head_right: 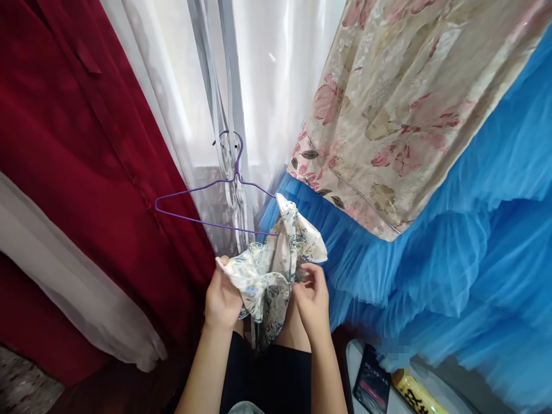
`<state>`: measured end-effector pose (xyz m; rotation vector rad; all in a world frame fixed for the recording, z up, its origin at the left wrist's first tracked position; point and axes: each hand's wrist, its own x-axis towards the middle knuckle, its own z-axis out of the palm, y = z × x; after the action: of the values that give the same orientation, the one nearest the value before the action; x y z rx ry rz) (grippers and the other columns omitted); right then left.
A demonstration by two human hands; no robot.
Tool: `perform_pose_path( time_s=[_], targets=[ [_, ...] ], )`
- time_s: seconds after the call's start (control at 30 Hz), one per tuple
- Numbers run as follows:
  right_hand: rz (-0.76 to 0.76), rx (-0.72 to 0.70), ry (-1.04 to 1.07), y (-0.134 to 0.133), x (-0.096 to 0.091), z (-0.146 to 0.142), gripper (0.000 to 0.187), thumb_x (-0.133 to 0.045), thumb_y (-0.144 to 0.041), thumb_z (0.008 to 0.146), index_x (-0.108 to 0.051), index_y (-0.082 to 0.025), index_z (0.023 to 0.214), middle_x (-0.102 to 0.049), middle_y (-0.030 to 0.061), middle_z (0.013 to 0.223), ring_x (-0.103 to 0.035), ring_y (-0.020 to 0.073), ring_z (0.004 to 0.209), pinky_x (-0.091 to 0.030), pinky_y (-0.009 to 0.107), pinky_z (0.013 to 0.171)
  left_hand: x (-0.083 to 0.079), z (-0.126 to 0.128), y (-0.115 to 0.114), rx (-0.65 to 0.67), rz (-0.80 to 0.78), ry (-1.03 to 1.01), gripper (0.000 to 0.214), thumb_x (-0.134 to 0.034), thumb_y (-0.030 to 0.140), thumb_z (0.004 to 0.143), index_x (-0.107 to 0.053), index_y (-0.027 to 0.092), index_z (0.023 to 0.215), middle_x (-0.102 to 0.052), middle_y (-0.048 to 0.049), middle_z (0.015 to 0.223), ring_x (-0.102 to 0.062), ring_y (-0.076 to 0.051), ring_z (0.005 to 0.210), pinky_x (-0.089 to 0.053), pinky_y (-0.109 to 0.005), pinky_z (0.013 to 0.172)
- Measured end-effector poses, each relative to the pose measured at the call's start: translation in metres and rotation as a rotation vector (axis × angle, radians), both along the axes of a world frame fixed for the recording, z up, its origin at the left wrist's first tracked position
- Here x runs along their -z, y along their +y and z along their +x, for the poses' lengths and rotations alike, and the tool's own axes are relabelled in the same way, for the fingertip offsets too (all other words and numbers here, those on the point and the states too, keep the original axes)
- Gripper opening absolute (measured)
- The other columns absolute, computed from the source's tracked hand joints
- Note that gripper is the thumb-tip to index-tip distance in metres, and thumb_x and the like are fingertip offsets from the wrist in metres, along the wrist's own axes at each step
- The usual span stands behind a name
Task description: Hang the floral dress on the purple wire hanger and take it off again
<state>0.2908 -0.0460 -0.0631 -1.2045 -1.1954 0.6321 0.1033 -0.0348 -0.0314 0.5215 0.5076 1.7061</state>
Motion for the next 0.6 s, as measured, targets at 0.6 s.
perform_pose_path(
  time_s=[0.6],
  targets=[
    [-0.34,-0.606,0.696,-0.055,-0.031,0.011,0.043,-0.071,-0.028,0.055,-0.07,-0.018,0.097,-0.071,0.0064,0.077,-0.066,0.0269,0.074,-0.055,0.036,0.067,0.015,0.019,-0.022,0.753,0.585,1.032,0.055,-0.058,0.059,0.094,-0.065,0.019,0.132,-0.062,-0.0142,0.133,-0.054,-0.033,0.128,-0.037,-0.044,0.114]
  ],
)
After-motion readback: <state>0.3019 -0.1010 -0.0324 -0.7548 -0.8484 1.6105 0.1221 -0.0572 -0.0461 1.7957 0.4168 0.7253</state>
